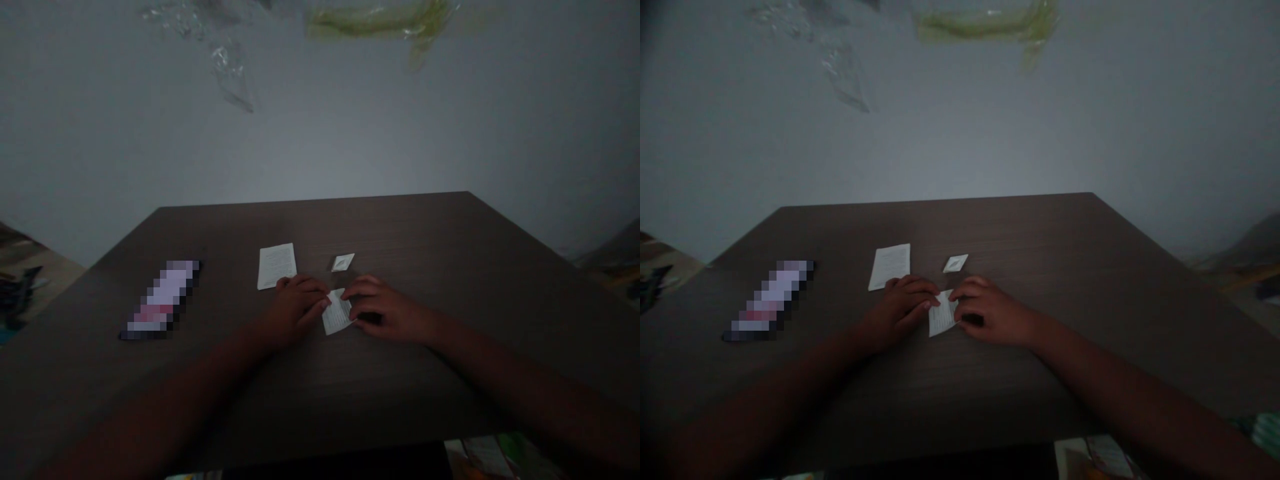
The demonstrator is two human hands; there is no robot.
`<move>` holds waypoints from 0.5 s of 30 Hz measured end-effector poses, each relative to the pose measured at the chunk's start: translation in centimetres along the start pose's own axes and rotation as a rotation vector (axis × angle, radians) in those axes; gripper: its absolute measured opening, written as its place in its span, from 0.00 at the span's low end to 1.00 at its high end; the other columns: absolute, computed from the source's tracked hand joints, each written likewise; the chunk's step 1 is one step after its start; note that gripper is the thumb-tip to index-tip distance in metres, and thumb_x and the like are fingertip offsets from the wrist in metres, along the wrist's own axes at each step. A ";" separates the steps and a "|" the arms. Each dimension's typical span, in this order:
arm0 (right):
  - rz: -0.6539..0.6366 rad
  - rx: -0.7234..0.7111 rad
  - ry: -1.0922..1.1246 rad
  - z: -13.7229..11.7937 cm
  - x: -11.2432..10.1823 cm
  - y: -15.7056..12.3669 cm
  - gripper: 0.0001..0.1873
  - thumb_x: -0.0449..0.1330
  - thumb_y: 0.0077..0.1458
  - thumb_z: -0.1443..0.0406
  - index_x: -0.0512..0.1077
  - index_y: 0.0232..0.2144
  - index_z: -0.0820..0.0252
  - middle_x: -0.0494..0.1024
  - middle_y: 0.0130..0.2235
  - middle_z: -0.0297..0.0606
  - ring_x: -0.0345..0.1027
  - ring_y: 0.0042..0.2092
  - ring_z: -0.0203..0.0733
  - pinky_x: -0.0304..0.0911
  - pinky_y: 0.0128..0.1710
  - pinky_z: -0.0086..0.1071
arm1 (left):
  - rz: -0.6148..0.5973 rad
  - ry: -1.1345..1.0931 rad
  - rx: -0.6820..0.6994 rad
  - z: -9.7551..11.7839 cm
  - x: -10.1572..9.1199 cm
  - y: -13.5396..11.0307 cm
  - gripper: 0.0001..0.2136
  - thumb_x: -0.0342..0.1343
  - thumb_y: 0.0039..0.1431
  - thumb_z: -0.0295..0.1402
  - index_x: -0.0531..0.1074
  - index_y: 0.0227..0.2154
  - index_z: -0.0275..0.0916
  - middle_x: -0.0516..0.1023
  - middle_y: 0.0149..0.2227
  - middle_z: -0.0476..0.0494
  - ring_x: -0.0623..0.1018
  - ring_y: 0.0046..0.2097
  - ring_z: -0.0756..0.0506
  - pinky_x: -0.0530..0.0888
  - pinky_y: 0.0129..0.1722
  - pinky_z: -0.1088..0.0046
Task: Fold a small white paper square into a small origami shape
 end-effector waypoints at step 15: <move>-0.015 0.015 -0.007 -0.1 -0.3 0.0 0.07 0.68 0.75 0.66 0.87 0.47 0.51 0.89 0.60 0.45 0.81 0.65 0.56 0.73 0.72 0.60 | -0.011 0.063 -0.006 0.7 -0.4 -0.3 0.14 0.71 0.71 0.29 0.86 0.56 0.46 0.88 0.63 0.45 0.80 0.68 0.30 0.68 0.72 0.40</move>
Point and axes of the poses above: each hand's wrist, its own y-axis towards the middle knuckle, its own x-axis out of the palm, z = x × y, the point moved 2 cm from there along y, towards the middle knuckle
